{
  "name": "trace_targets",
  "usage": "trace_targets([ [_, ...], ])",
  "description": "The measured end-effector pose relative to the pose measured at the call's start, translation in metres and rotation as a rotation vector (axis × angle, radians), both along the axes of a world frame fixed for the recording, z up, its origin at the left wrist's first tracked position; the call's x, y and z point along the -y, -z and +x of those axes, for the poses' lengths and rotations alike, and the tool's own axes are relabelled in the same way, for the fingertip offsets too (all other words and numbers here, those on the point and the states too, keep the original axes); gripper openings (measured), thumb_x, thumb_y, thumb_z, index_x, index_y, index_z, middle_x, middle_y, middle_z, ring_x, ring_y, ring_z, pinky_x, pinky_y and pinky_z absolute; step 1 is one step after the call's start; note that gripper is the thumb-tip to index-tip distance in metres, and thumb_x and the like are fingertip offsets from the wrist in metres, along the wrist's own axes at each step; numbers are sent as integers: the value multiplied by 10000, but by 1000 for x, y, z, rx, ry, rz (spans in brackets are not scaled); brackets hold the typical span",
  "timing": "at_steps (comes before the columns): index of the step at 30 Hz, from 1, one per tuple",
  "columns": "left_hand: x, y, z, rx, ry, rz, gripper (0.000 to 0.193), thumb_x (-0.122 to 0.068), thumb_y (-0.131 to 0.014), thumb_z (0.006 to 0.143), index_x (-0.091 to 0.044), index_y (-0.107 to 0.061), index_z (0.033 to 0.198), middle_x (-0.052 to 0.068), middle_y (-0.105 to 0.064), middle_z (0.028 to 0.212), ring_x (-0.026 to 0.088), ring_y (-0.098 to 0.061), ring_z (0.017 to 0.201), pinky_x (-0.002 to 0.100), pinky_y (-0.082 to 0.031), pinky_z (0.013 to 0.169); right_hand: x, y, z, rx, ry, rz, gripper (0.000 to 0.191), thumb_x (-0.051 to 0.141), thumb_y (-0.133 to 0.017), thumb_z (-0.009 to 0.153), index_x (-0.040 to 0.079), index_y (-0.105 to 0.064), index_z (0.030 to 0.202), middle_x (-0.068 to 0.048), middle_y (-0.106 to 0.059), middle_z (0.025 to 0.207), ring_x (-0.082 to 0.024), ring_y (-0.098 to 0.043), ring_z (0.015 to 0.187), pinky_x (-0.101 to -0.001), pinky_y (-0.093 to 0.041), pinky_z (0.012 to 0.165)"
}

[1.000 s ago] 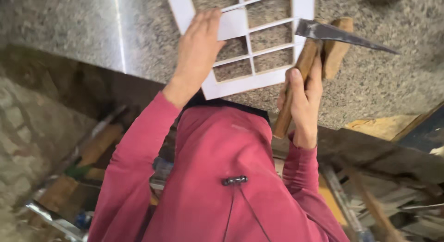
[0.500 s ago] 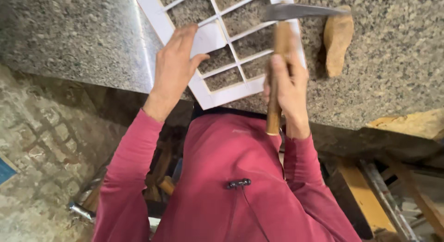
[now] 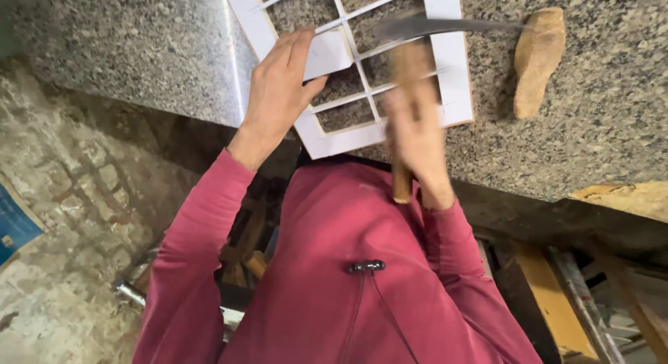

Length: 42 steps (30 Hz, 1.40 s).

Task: The person fits small white wooden parts into a dark rectangular frame, pressing them by hand and tapping them with a mallet to seat them. They then place small white blocks into the compartments of a white grid frame on the workbench, fitting each piece into its slot.

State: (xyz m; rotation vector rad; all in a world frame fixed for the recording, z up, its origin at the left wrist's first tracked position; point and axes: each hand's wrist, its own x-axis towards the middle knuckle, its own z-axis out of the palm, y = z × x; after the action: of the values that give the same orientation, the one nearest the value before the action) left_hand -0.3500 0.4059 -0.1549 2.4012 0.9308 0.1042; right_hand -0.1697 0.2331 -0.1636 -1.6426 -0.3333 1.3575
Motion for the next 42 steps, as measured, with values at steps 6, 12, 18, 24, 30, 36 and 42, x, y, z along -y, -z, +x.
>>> trace_targets([
  [6,2,3,-4,8,-7,11,675,-123,-877,817,3,-531,1383,203,-624,1346,404,-587,1283,460,-500,1099,2,5,-6,-41,51,70,651,225,-532,1093,143,-230,1664,3,-609,799,-70,-557,553,-250,-491,468],
  [12,1,1,-10,-40,0,-18,679,-109,-872,821,15,-524,1391,215,-621,1372,433,-575,1289,458,-523,1050,-2,7,-9,217,-169,301,502,164,-543,1193,121,-350,1654,-103,-604,1077,-121,-600,747,-267,-531,626],
  [18,0,3,-12,3,2,11,661,-110,-885,862,4,-520,1401,207,-615,1372,419,-583,1293,466,-519,1051,-3,1,-10,47,123,58,559,209,-537,1087,130,-361,1611,-14,-626,771,-75,-570,521,-250,-504,446],
  [24,-2,-2,-16,-45,-44,-54,650,-104,-864,843,-17,-532,1395,210,-620,1381,424,-582,1306,470,-520,1059,-7,-2,-19,-53,-183,70,639,204,-579,1072,140,-318,1653,7,-654,814,-56,-539,543,-233,-482,485],
  [30,-2,-3,-17,-55,-8,5,664,-122,-890,879,-16,-529,1427,214,-609,1395,432,-556,1330,467,-496,1092,-2,7,-26,31,151,102,580,227,-557,1134,148,-292,1644,-6,-580,797,-73,-526,565,-268,-462,504],
  [36,-5,-5,-16,-50,-13,7,714,-115,-892,803,2,-519,1401,207,-622,1385,416,-572,1312,467,-493,1089,-6,15,-32,-108,-154,45,646,206,-571,1051,131,-320,1642,6,-563,652,-73,-523,477,-259,-468,442],
  [42,-6,-9,-23,-52,-14,-21,663,-102,-893,888,-20,-525,1433,188,-621,1410,402,-570,1350,454,-495,1122,-7,7,-36,8,42,135,627,207,-540,1103,164,-244,1654,7,-600,740,-73,-553,528,-254,-492,474],
])
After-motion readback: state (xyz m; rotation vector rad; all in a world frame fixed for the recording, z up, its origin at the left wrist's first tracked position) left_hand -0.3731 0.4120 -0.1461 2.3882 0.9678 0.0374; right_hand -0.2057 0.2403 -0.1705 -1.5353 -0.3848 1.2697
